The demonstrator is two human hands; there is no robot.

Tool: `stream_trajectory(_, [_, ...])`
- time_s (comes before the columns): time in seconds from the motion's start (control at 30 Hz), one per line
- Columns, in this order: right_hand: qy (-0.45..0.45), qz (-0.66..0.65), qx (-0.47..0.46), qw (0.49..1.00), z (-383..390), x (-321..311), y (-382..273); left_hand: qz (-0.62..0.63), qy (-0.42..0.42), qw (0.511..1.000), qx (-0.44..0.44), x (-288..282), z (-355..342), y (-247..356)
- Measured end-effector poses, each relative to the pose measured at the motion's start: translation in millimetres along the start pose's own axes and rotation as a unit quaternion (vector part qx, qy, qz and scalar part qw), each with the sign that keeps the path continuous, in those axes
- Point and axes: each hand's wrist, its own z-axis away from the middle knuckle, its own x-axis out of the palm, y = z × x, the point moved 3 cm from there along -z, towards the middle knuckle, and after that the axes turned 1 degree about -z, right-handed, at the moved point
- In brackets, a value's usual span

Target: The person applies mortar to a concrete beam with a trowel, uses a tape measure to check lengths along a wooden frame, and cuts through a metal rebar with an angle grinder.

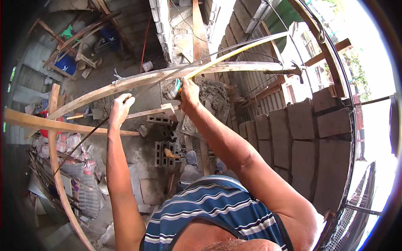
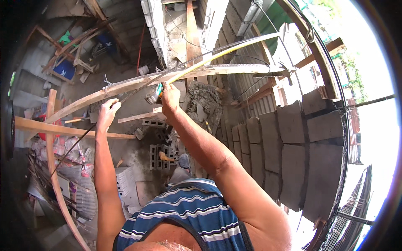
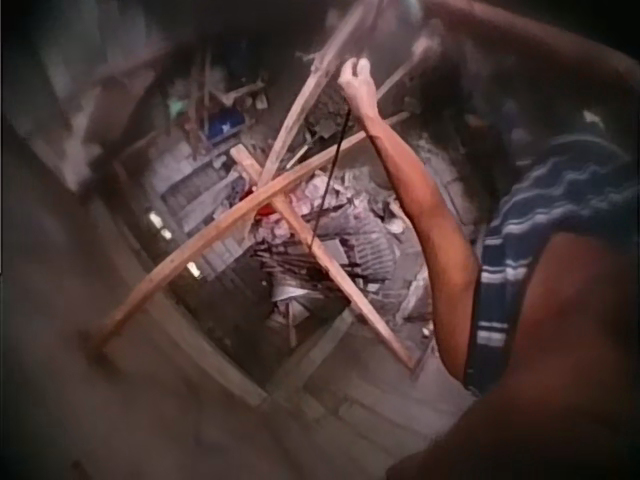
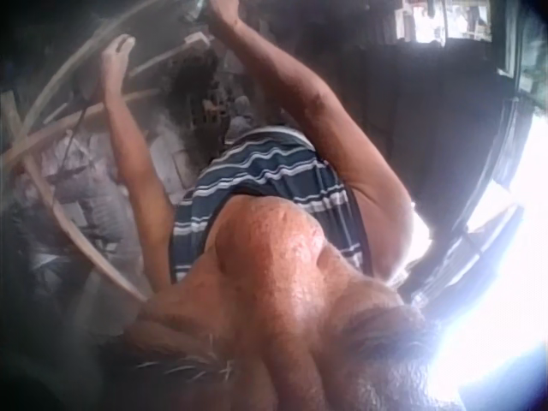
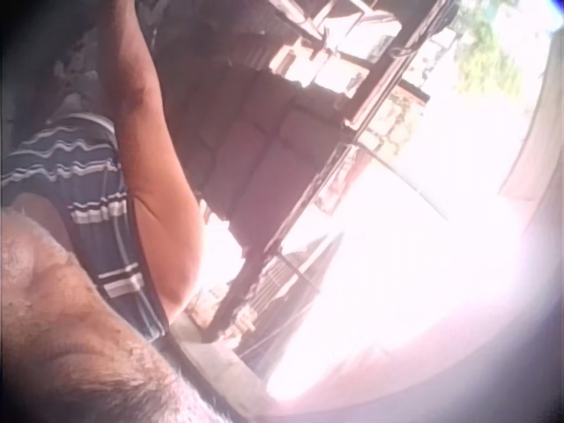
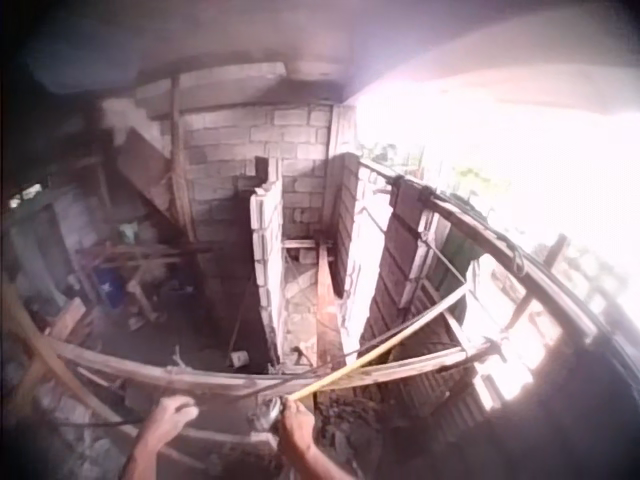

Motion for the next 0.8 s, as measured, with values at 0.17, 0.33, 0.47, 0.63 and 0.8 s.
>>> stream_trajectory(0.17, [0.0, 0.001, 0.007, 1.0, -6.3, 4.4, 5.7, 0.024, -0.004, 0.999, 0.038, 11.1, -21.6, 26.6])
stream_trajectory(0.33, [-0.004, -0.006, -0.012, 1.0, -10.9, 4.8, 4.5, 0.051, -0.037, 0.992, 0.105, 44.0, -61.3, 88.6])
stream_trajectory(0.47, [0.004, -0.008, 0.005, 1.0, 0.8, 11.6, -0.7, -0.015, -0.091, 0.992, 0.087, 66.2, -85.7, 127.1])
stream_trajectory(0.63, [0.013, -0.044, 0.005, 0.999, 2.6, 17.7, -6.4, -0.06, -0.164, 0.979, 0.102, 102.2, -108.2, 144.3])
stream_trajectory(0.8, [0.036, -0.037, 0.014, 0.999, -0.8, 15.7, -8.4, -0.061, -0.164, 0.975, 0.139, 120.3, -111.6, 160.4])
